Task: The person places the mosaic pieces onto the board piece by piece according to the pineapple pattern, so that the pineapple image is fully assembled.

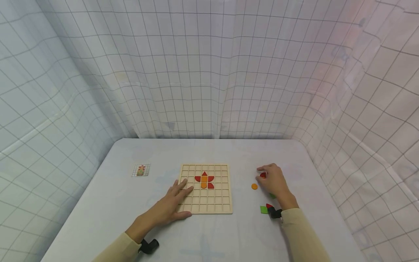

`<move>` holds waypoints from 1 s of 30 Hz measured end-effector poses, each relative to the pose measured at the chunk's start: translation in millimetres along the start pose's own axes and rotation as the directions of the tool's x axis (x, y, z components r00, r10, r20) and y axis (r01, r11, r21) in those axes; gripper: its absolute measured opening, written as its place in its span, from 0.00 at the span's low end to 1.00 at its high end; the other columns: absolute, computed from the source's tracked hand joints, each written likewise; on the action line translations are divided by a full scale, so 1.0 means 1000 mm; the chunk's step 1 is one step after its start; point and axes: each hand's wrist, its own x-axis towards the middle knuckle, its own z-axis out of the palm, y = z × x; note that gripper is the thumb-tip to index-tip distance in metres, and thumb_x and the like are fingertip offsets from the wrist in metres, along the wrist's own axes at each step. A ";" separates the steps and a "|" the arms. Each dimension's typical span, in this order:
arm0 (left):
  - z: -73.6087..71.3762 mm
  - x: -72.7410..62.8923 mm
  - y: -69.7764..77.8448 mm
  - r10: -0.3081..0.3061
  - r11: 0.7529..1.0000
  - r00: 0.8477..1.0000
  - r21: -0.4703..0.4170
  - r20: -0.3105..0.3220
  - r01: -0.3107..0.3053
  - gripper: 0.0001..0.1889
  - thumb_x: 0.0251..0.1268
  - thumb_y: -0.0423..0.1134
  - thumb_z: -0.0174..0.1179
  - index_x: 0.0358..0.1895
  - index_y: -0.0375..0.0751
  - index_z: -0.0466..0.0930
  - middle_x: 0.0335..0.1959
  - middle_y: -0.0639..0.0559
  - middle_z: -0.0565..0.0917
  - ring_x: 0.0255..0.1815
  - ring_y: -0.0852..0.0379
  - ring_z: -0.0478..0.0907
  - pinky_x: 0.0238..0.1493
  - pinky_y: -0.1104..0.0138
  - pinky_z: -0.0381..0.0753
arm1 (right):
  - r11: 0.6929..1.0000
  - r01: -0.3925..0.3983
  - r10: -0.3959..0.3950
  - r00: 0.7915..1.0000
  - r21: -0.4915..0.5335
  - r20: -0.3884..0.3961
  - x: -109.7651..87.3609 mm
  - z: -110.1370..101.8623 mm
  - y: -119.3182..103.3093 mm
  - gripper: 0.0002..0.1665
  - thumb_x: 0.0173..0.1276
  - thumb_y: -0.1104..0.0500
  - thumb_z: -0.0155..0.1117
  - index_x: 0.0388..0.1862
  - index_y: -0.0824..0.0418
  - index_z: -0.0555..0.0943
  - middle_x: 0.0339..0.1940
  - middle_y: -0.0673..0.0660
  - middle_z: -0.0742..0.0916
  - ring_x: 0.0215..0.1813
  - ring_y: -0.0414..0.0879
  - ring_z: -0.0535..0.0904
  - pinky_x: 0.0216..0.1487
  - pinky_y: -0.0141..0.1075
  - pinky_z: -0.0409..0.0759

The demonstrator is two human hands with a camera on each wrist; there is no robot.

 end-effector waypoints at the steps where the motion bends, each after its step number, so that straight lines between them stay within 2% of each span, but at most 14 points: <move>1: 0.000 0.000 0.000 0.000 1.000 1.000 0.001 0.000 0.000 0.51 0.76 0.59 0.80 0.94 0.45 0.66 0.99 0.36 0.53 1.00 0.24 0.44 0.96 0.29 0.54 | 1.000 -0.012 0.012 1.000 0.003 0.003 0.000 0.000 0.001 0.18 0.74 0.63 0.84 0.59 0.69 0.95 0.59 0.75 0.91 0.53 0.62 0.85 0.57 0.59 0.87; 8: -0.001 -0.001 0.001 0.003 1.000 1.000 0.006 -0.001 -0.003 0.51 0.77 0.59 0.79 0.94 0.46 0.66 0.99 0.35 0.53 1.00 0.24 0.44 0.96 0.29 0.55 | 0.998 -0.064 0.063 0.997 0.014 0.033 -0.003 -0.003 0.003 0.18 0.75 0.61 0.84 0.59 0.68 0.95 0.56 0.72 0.90 0.51 0.58 0.83 0.54 0.52 0.86; 16: -0.003 -0.001 0.002 0.008 1.000 1.000 0.000 -0.001 -0.008 0.50 0.77 0.58 0.80 0.94 0.44 0.66 0.99 0.34 0.54 1.00 0.24 0.44 0.96 0.29 0.55 | 0.998 -0.055 0.054 0.998 0.015 0.024 -0.005 -0.004 0.003 0.14 0.77 0.65 0.81 0.58 0.68 0.95 0.47 0.65 0.91 0.48 0.55 0.85 0.51 0.45 0.84; 23: -0.003 -0.001 0.003 0.000 1.000 1.000 0.008 0.002 0.000 0.51 0.76 0.59 0.80 0.93 0.45 0.66 0.99 0.35 0.54 1.00 0.24 0.45 0.96 0.29 0.55 | 0.997 -0.073 0.072 0.996 0.029 0.049 -0.005 -0.006 0.000 0.12 0.78 0.65 0.80 0.57 0.67 0.94 0.49 0.66 0.93 0.50 0.58 0.89 0.55 0.51 0.89; 30: -0.003 -0.001 0.004 0.003 1.000 1.000 0.010 0.002 -0.003 0.51 0.76 0.58 0.80 0.93 0.44 0.67 0.99 0.34 0.54 1.00 0.23 0.45 0.96 0.29 0.55 | 0.996 -0.079 0.076 0.994 0.038 0.075 -0.004 -0.006 -0.001 0.12 0.82 0.62 0.78 0.59 0.66 0.94 0.51 0.65 0.93 0.49 0.54 0.90 0.52 0.45 0.88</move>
